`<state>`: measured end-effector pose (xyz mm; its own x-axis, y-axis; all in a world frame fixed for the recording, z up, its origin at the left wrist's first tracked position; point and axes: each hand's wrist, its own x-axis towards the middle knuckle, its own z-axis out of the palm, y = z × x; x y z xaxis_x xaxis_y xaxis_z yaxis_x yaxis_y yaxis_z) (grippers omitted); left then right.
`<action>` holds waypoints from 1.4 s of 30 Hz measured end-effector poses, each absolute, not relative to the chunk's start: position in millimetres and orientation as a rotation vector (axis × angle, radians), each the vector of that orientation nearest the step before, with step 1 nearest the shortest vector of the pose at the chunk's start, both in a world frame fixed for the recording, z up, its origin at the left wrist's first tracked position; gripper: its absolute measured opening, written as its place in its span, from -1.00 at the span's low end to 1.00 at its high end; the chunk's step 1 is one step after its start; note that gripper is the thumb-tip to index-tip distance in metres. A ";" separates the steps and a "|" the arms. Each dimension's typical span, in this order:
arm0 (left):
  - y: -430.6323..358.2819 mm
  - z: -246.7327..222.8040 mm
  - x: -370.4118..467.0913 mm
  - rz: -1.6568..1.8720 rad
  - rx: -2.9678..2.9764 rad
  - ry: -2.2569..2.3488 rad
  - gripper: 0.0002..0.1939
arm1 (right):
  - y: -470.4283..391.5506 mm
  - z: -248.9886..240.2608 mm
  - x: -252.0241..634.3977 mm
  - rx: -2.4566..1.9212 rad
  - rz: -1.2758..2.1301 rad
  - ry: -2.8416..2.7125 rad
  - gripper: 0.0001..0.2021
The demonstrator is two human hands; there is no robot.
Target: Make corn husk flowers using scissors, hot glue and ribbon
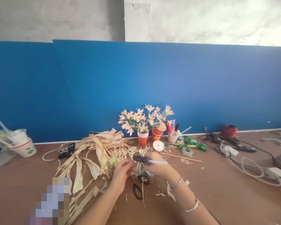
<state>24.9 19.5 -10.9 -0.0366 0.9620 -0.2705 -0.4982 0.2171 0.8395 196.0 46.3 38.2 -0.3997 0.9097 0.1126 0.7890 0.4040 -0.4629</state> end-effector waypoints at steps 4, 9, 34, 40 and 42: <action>19.7 -10.5 25.1 1.301 0.597 1.009 -0.89 | 46.5 37.2 195.7 -1.487 0.497 -2.307 -0.95; 21.2 -12.6 24.5 1.298 0.594 1.012 -0.88 | 46.9 36.7 196.7 -1.471 0.484 -2.297 -0.93; 20.5 -10.7 22.8 1.341 1.027 1.208 -0.79 | 28.5 79.7 223.0 -1.463 0.576 -2.309 -0.93; 22.6 -9.6 17.9 1.450 0.820 1.135 -0.73 | 32.5 85.5 246.2 -1.346 0.839 -2.143 -0.75; 23.9 -10.0 15.8 1.501 0.778 1.141 -0.71 | 44.3 73.6 265.9 -1.609 0.683 -2.083 -0.75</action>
